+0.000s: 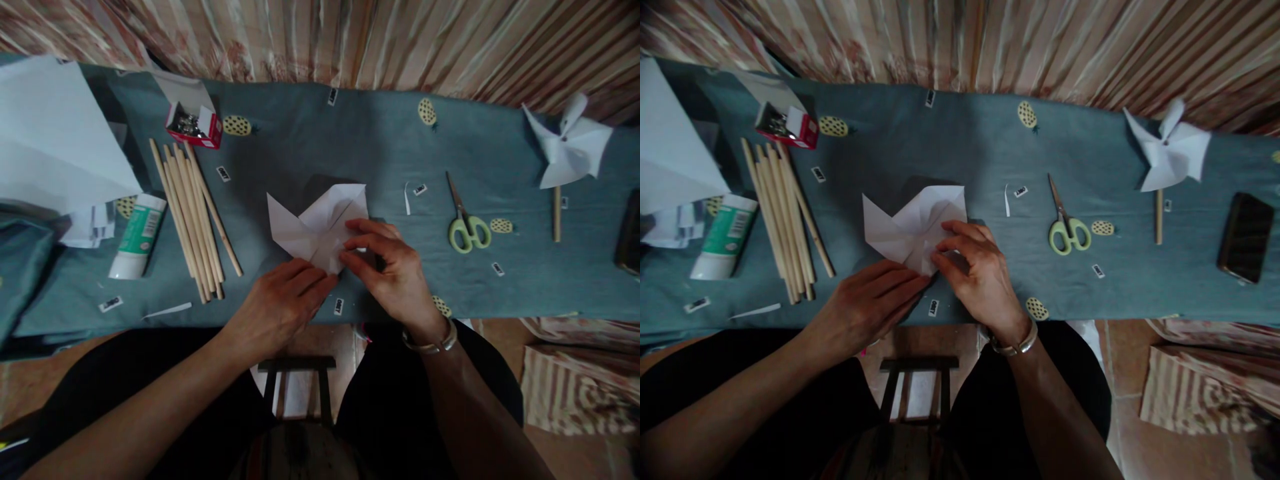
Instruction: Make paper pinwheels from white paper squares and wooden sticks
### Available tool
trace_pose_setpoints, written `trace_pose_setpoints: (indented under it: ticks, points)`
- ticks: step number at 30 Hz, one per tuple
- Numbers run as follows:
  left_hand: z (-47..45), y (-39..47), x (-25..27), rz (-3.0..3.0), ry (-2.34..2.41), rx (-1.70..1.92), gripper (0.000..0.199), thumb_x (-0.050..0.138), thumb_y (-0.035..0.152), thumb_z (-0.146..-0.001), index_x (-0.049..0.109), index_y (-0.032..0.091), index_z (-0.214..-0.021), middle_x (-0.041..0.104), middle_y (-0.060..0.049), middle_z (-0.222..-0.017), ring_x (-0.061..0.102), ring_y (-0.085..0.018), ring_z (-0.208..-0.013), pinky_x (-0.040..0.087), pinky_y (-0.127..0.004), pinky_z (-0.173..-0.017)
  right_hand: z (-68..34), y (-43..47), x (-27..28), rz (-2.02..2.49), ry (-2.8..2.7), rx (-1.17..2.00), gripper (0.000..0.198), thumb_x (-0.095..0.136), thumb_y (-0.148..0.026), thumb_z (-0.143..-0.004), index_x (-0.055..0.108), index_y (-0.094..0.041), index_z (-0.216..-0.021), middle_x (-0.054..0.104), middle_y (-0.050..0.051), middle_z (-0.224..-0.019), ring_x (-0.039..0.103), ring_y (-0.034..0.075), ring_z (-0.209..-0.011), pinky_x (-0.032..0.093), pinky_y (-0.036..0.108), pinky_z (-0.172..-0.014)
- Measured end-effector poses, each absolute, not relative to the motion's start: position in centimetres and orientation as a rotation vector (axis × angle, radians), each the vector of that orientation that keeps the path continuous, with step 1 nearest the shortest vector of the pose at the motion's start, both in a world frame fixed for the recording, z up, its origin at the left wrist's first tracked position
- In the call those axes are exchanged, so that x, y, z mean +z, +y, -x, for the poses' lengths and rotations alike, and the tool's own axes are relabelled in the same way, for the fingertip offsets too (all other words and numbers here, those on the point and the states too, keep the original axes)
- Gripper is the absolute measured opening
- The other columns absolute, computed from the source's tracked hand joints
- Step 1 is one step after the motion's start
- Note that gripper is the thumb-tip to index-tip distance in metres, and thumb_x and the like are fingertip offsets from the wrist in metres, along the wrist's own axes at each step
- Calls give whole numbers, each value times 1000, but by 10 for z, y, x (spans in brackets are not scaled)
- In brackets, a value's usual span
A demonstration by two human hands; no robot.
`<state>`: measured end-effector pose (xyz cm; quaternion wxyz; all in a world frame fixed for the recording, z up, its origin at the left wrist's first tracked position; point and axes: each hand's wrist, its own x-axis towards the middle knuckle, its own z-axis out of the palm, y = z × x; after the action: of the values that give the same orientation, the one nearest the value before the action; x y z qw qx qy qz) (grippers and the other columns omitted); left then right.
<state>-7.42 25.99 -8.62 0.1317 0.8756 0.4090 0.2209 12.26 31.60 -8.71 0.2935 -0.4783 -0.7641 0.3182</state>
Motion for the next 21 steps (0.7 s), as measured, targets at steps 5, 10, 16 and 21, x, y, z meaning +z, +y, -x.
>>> trace_pose_setpoints:
  ticks: [5, 10, 16, 21]
  points:
    - [73, 259, -85, -2601, 1170, 631, 21, 51, 12, -94, 64, 10, -110, 71, -10, -102, 62, -21, -87, 59, -36, -73, -133, 316, -86, 1257, -2174, 820, 26, 60, -10, -82, 70, -23, -102, 62, 7, -132, 54, 26, -126, 44, 51, -107]
    - [70, 259, -87, -2606, 1183, 653, 21, 54, 13, -93, 63, 9, -112, 71, -11, -104, 63, -22, -88, 60, -37, -75, -135, 317, -86, 1252, -2256, 744, 36, 54, -4, -79, 70, -20, -107, 61, 10, -134, 52, 27, -127, 44, 51, -107]
    - [69, 258, -91, -2488, 1224, 805, 22, 56, 10, -92, 60, 6, -112, 70, -13, -105, 66, -21, -90, 61, -36, -79, -135, 318, -84, 1254, -2275, 737, 34, 54, -7, -80, 70, -20, -107, 61, 9, -134, 53, 28, -126, 44, 51, -106]
    - [70, 260, -90, -2419, 1264, 834, 18, 54, 13, -93, 61, 8, -109, 69, -12, -101, 66, -20, -89, 62, -36, -78, -134, 317, -83, 1261, -2238, 767, 25, 57, -12, -84, 71, -21, -103, 62, 10, -132, 54, 27, -125, 44, 51, -106]
